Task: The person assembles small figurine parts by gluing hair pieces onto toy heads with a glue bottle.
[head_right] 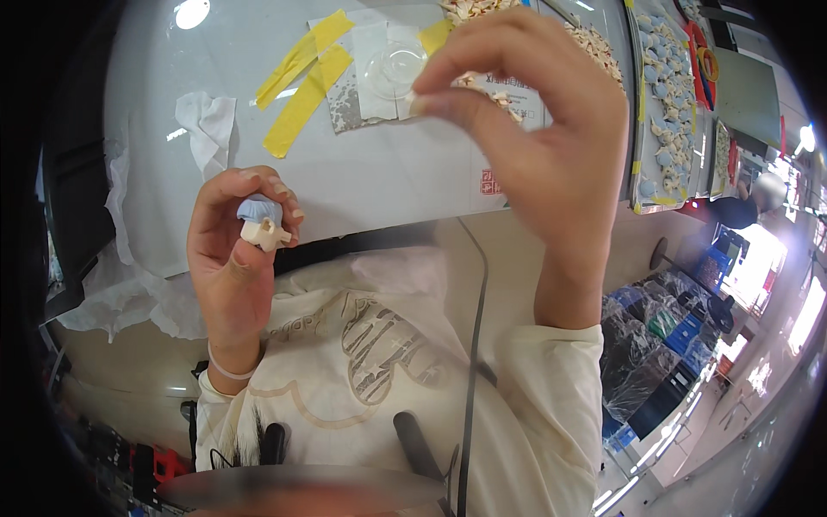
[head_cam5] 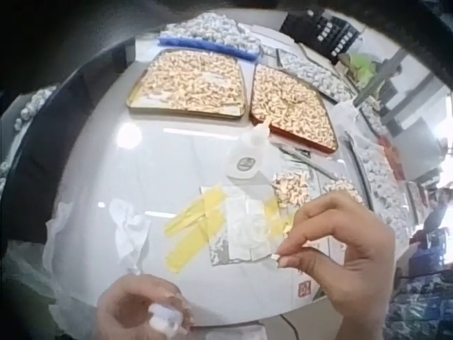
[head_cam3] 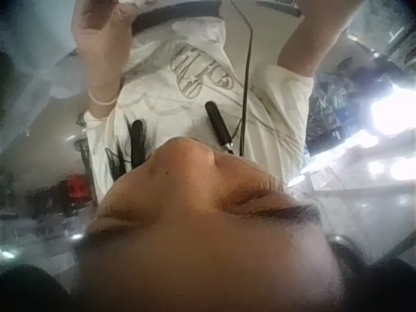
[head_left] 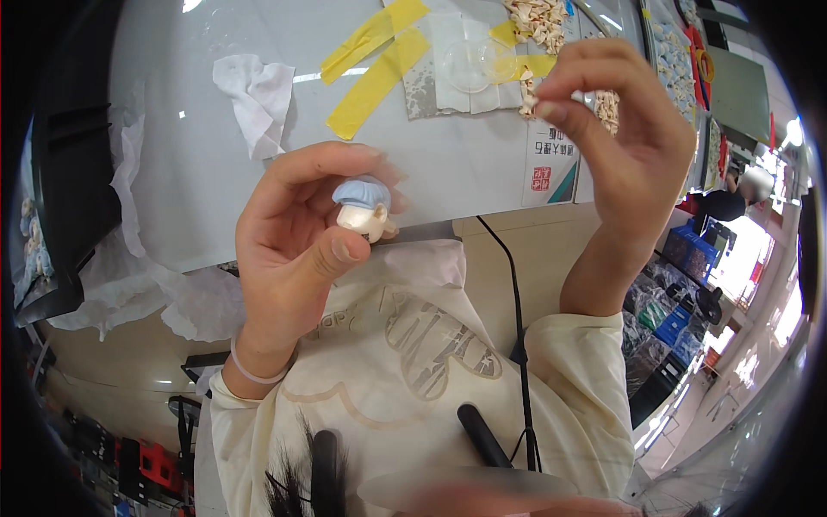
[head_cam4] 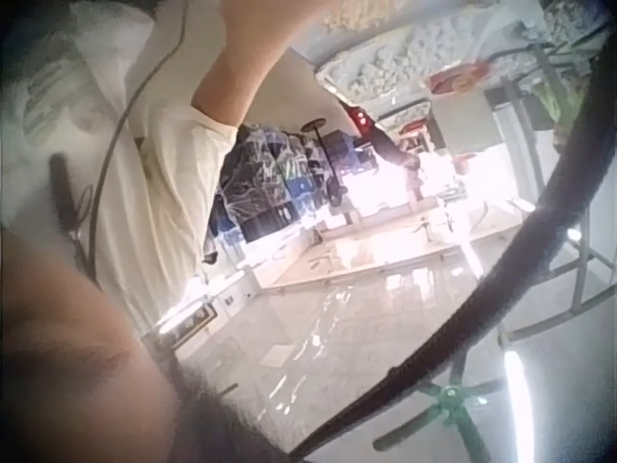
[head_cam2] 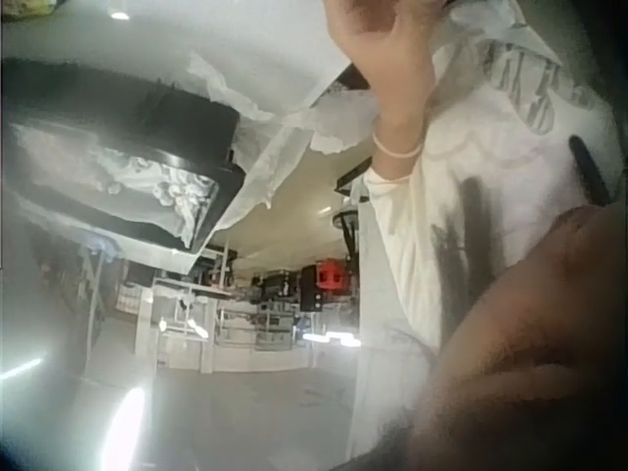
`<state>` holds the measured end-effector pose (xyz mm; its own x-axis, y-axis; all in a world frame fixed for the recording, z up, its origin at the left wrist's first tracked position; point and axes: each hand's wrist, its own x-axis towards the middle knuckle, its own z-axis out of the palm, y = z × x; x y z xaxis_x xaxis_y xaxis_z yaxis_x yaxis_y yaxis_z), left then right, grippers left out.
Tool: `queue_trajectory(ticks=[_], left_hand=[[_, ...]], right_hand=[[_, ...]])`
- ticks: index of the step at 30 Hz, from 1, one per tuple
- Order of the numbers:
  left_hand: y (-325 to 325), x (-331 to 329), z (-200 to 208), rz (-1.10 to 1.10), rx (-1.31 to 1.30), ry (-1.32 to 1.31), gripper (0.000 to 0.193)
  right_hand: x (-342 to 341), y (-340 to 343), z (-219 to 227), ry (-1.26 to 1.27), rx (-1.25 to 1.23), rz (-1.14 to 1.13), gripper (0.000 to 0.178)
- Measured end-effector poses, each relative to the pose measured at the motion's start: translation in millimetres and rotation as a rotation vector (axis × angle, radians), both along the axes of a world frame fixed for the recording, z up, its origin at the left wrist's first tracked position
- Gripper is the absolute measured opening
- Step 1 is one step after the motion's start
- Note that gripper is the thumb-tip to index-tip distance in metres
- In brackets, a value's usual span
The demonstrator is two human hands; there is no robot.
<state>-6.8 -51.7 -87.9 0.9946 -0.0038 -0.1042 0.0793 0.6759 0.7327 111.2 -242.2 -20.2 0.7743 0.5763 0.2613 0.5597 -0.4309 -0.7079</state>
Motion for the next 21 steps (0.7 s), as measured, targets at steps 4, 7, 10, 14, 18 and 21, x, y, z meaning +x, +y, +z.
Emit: queue_trajectory(ticks=[4,7,10,14,18,21], left_hand=[[2.6,0.2,-3.1,0.006,-0.003,-0.075,0.044],[-0.3,2.9,6.6,0.016,0.157,0.082,0.049],[1.5,2.3,7.0,0.01,0.109,0.071,0.049],[3.5,3.4,5.7,0.036,0.106,0.069,0.048],[6.8,3.3,6.9,0.015,0.092,0.055,0.048],[7.7,2.4,7.2,0.031,0.106,0.069,0.048]], right_hand=[[8.4,44.2,22.9,-0.027,-0.351,-0.265,0.012],[13.1,56.9,22.9,-0.11,-0.528,-0.213,0.014],[15.8,65.9,28.1,-0.12,-0.725,-0.264,0.014],[16.5,68.4,26.9,-0.079,-0.76,-0.219,0.012],[15.0,72.1,25.8,-0.096,-0.757,-0.244,0.013],[15.6,65.8,25.5,-0.197,-0.826,-0.246,0.013]])
